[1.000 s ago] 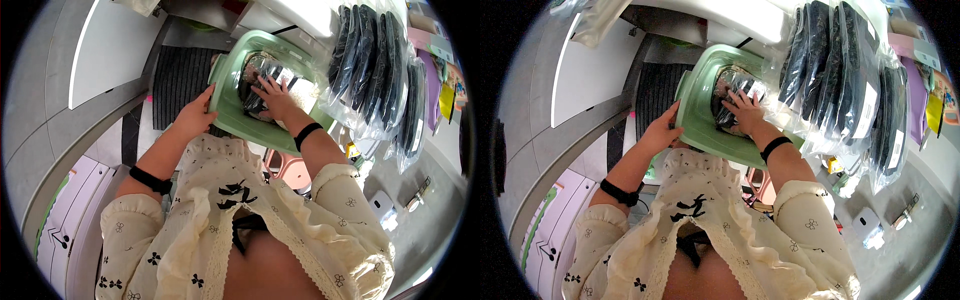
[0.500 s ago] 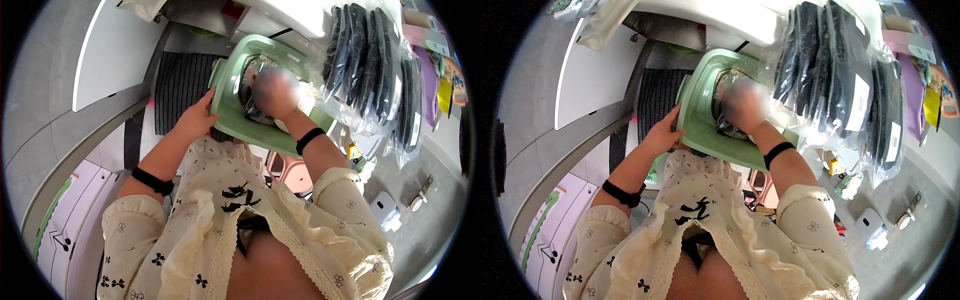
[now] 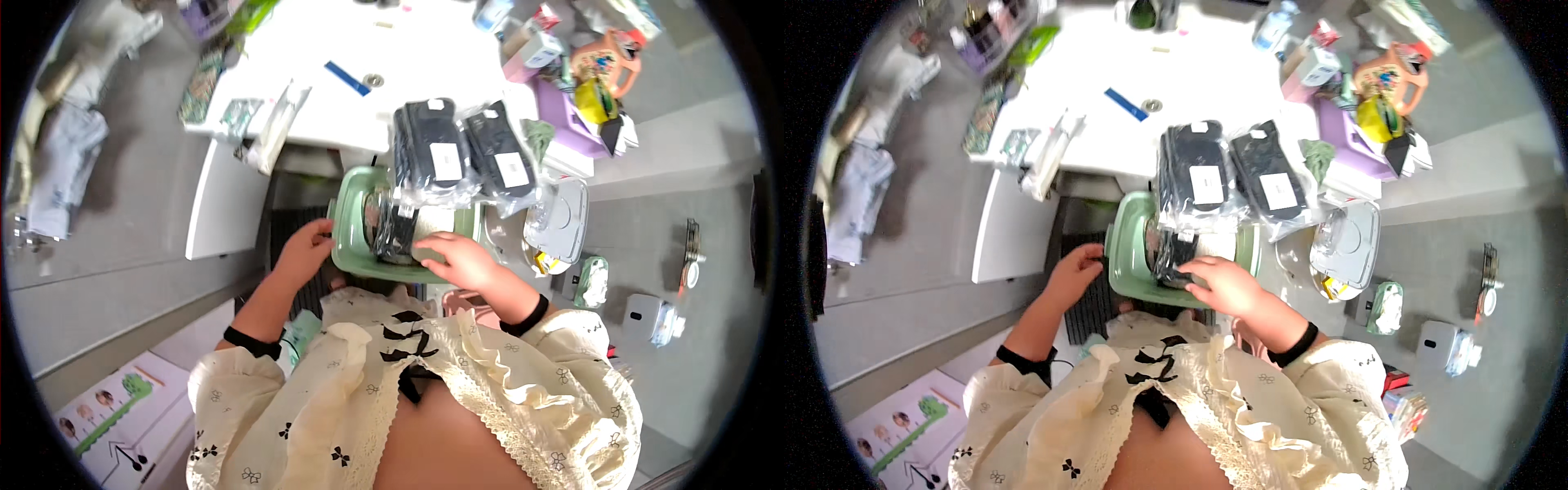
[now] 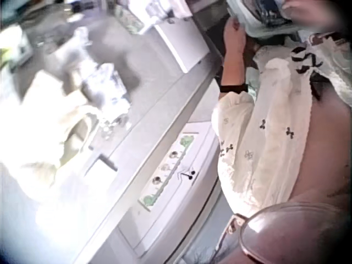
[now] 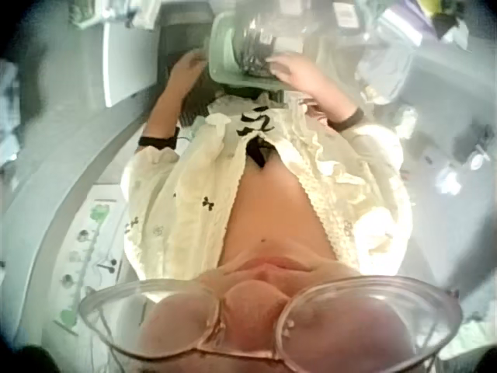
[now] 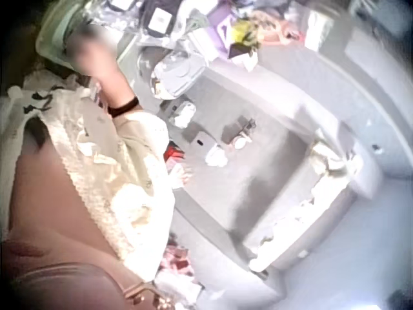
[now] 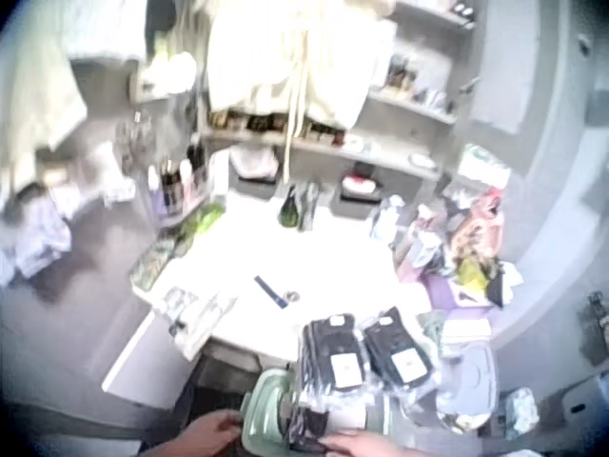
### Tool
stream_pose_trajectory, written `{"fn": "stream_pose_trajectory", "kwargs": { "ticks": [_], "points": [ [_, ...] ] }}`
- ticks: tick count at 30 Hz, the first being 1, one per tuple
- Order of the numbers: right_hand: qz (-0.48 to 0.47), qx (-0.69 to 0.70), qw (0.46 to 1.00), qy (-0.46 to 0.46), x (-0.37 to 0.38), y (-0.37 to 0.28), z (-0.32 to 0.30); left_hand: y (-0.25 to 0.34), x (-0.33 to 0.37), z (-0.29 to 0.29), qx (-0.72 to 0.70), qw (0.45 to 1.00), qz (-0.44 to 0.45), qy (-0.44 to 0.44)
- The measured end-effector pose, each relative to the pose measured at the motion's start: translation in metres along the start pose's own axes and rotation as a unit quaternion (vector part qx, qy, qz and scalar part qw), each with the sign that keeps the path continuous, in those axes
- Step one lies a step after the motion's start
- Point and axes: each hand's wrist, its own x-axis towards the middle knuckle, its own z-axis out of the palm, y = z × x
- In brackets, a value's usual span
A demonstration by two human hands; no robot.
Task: Sorting various items into a green plastic container near a sink.
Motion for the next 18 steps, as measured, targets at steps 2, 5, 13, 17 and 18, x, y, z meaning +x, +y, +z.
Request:
{"fn": "stream_pose_trajectory", "kwargs": {
  "ticks": [2, 5, 13, 17, 18],
  "points": [
    [0.017, 0.008, 0.999, 0.037, -0.02, -0.019, -0.029, 0.027, -0.005, 0.004, -0.004, 0.999, 0.038, -0.013],
    [-0.004, -0.054, 0.983, 0.177, -0.051, -0.036, -0.059, 0.088, -0.007, 0.013, -0.001, 0.994, 0.105, 0.003],
    [0.058, -0.017, 0.958, 0.279, -0.129, -0.033, -0.108, 0.162, 0.027, 0.043, 0.001, 0.99, 0.138, 0.033],
    [0.108, 0.043, 0.924, 0.363, -0.146, -0.023, -0.123, 0.176, 0.037, 0.068, 0.014, 0.988, 0.154, 0.018],
    [0.082, -0.018, 0.912, 0.403, -0.139, -0.016, -0.125, 0.183, 0.038, 0.075, 0.035, 0.989, 0.145, 0.006]
  ]
}}
